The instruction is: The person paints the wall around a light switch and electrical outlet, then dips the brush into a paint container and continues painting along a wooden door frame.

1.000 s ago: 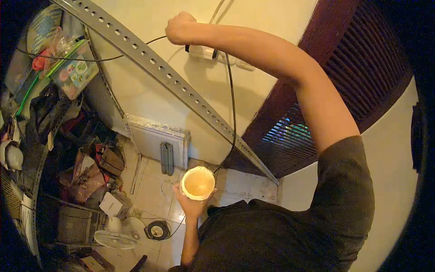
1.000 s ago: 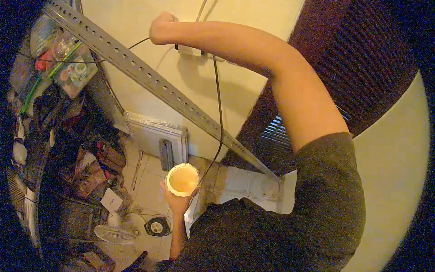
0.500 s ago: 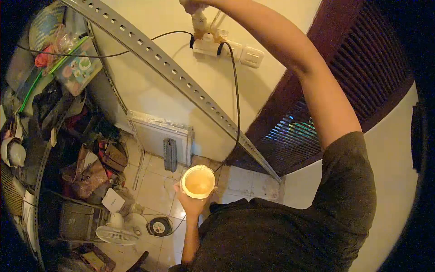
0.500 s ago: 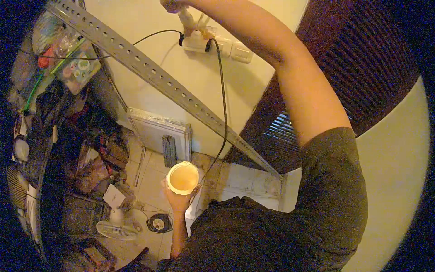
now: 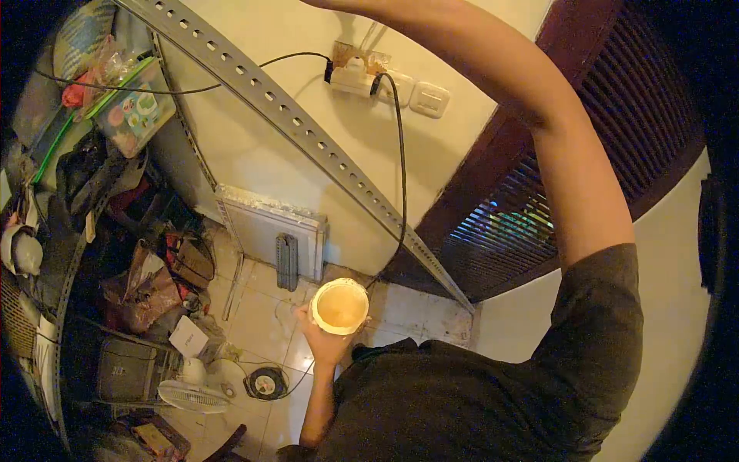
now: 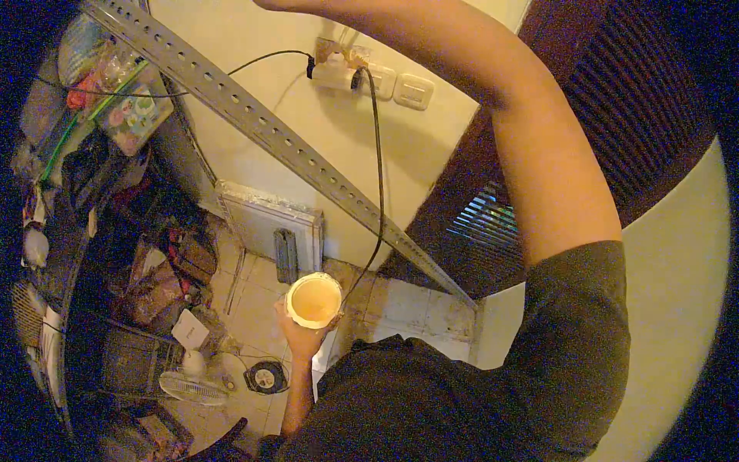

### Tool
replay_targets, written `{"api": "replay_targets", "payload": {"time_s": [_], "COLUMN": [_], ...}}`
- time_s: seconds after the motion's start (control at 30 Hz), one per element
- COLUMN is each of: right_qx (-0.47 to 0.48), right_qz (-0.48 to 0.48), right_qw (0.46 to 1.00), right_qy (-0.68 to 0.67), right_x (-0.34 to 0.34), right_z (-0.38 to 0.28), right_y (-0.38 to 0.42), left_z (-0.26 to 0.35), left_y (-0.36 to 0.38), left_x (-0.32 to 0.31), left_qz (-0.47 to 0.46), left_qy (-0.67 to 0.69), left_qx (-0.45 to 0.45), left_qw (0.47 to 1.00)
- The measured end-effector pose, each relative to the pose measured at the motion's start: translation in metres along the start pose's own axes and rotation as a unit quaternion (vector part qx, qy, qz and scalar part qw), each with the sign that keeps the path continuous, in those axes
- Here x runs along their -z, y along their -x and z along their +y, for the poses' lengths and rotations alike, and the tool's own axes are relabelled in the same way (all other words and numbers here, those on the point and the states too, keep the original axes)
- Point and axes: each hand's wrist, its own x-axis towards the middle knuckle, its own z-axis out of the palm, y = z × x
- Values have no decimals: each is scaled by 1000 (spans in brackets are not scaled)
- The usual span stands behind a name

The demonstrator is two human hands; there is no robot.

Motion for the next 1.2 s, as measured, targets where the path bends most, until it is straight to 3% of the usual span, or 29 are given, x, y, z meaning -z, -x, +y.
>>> {"api": "replay_targets", "payload": {"time_s": [0.07,0.13,0.27,0.33,0.4,0.5,0.63,0.67,0.73,0.93,0.97,1.07,1.2], "right_qx": [11,19,36,93,79,137,91,37,32,33,49,-17,-41], "right_qz": [-27,-50,-79,-68,-80,-119,-145,-181,-243,-273,-161,-87,-67], "right_qw": [999,998,995,992,993,982,984,982,968,961,985,995,996], "right_qy": [-15,-32,-56,-43,-49,-54,-47,-42,-47,-12,-19,-46,-41], "right_x": [-4,-8,-33,-62,-60,-48,-37,-25,-3,-46,-47,-58,-16], "right_z": [-8,-17,-36,-49,-51,-37,-9,-2,16,8,11,6,16], "right_y": [18,35,46,43,45,44,2,-8,-15,-29,-12,-13,-4], "left_z": [-2,-4,-1,6,4,10,7,6,3,10,10,6,-1], "left_y": [1,3,-1,-2,3,7,10,11,10,7,7,8,13], "left_x": [-2,-5,1,7,10,20,22,23,26,25,24,25,27], "left_qz": [-8,-13,-7,8,24,50,73,75,31,44,45,48,41], "left_qy": [6,116,91,37,65,92,111,112,62,66,66,81,75], "left_qx": [-1,56,35,21,56,91,97,97,68,70,69,79,93], "left_qw": [1000,992,995,999,996,990,986,986,995,994,994,992,992]}}
